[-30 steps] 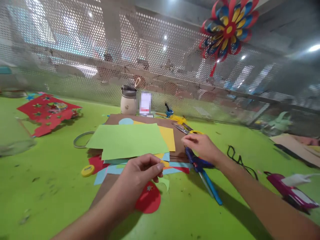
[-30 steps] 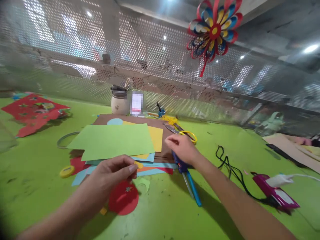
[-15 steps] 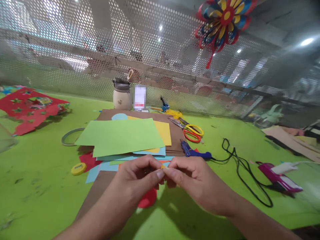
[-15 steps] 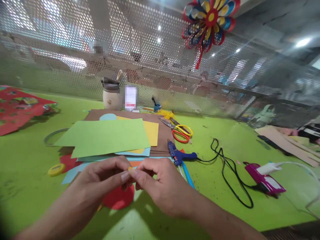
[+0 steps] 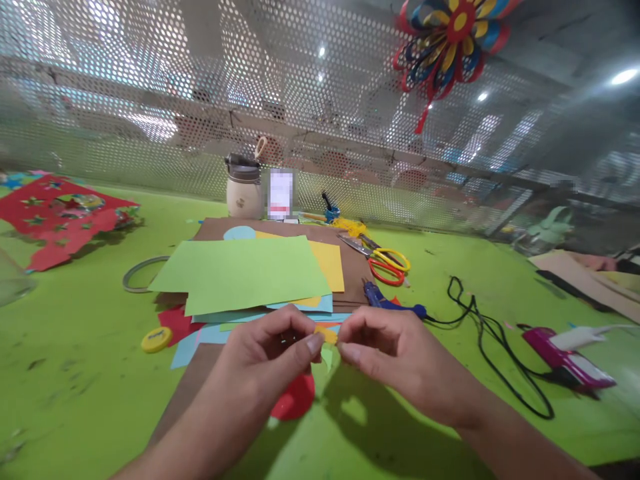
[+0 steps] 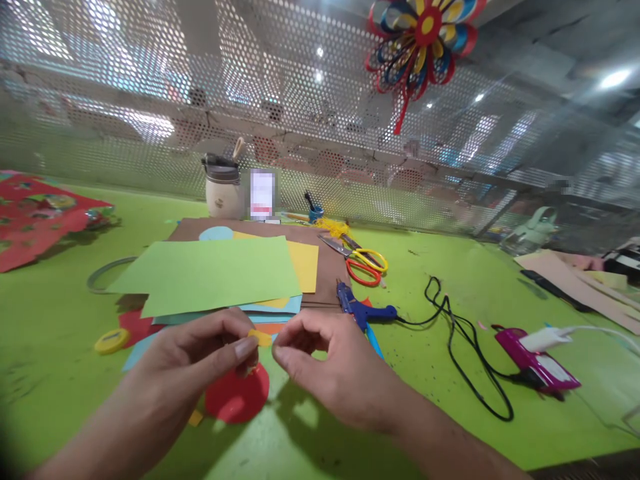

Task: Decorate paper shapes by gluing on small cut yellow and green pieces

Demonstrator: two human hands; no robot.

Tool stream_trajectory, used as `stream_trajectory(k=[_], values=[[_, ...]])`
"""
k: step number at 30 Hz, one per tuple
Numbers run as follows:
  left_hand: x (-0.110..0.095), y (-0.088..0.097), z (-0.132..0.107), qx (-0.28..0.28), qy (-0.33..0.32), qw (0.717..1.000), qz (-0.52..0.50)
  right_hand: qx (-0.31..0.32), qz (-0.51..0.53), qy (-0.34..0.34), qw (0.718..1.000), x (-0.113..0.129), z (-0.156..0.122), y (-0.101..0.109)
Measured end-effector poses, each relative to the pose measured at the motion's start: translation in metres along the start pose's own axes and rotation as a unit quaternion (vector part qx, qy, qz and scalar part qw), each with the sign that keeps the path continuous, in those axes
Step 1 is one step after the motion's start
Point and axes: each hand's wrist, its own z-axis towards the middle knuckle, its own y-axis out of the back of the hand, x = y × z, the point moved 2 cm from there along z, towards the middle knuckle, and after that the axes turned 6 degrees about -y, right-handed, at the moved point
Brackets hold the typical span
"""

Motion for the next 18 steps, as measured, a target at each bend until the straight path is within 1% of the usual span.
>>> stream_trajectory(k=[3, 7, 12, 15, 18], values=[[-0.0021, -0.0023, -0.0004, -0.005, -0.027, 0.999, 0.018, 0.002, 0.038, 0.004, 0.999, 0.0003, 0.0008, -0.0038], [-0.005, -0.0055, -0.0008, 0.002, -0.034, 0.999, 0.038, 0.001, 0.067, 0.003, 0.998, -0.0002, 0.001, -0.0088], [-0.0048, -0.0056, -0.002, 0.009, 0.01, 1.0, 0.017, 0.014, 0.087, 0.009, 0.996, -0.0012, 0.0019, -0.0101], [-0.0049, -0.0067, 0.0003, 0.029, 0.027, 0.999, -0.002, 0.029, 0.095, 0.006, 0.995, -0.0025, 0.003, -0.0098], [-0.005, -0.0073, 0.0046, 0.025, 0.04, 0.999, -0.009, 0.038, 0.102, -0.006, 0.994, -0.005, 0.0046, -0.0093]])
